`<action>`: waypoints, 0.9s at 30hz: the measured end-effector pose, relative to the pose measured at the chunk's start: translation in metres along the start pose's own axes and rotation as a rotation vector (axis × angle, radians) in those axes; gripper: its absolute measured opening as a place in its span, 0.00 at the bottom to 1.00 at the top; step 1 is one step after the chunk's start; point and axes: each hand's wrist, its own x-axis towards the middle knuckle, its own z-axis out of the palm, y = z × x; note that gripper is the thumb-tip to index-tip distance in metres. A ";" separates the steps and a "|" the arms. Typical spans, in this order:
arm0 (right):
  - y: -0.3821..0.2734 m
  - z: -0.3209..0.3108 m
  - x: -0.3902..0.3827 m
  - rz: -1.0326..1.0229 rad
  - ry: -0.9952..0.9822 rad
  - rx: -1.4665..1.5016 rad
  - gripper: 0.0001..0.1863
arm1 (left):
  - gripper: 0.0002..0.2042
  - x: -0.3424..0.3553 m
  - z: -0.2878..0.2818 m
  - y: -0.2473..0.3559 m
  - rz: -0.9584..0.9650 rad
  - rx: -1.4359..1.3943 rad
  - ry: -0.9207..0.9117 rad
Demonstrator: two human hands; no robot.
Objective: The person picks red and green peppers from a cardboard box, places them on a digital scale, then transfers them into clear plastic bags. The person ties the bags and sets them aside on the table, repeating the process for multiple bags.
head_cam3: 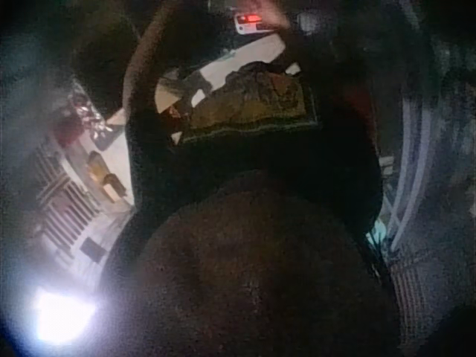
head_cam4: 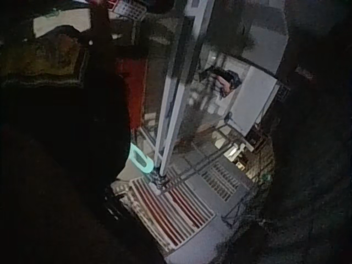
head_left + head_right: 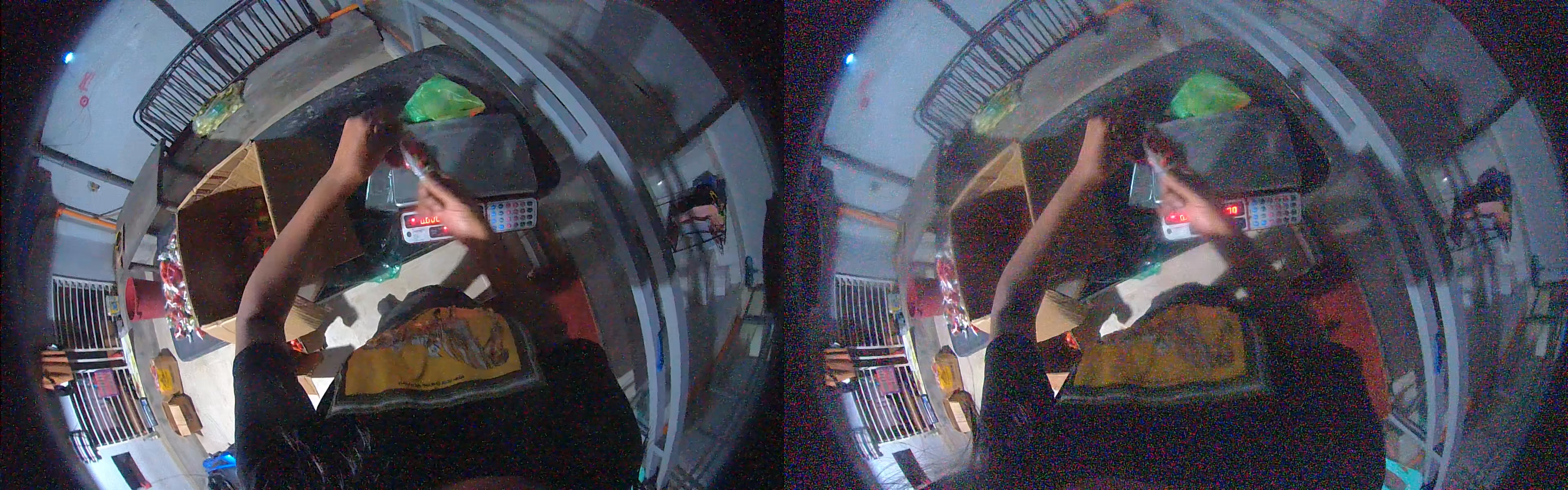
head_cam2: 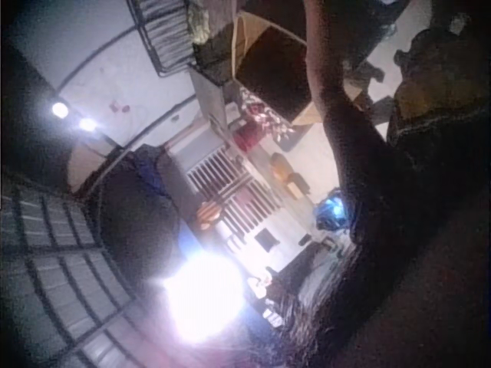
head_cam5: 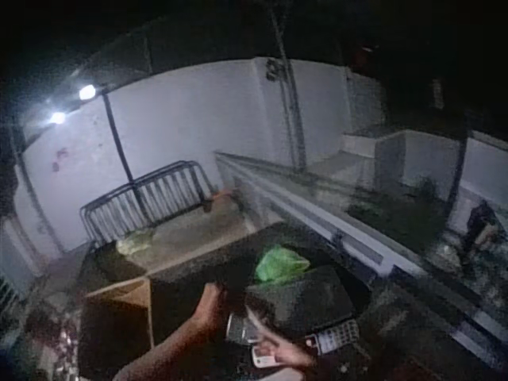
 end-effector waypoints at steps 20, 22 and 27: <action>-0.017 -0.021 -0.031 -0.500 0.245 -0.893 0.12 | 0.05 -0.058 0.031 0.019 0.044 -0.114 0.017; -0.044 -0.032 -0.017 -0.604 0.282 -1.001 0.14 | 0.05 -0.072 0.038 0.038 0.218 -0.088 -0.031; -0.016 -0.043 0.005 -0.251 -0.077 0.157 0.19 | 0.03 -0.039 0.049 0.053 0.356 -0.396 -0.079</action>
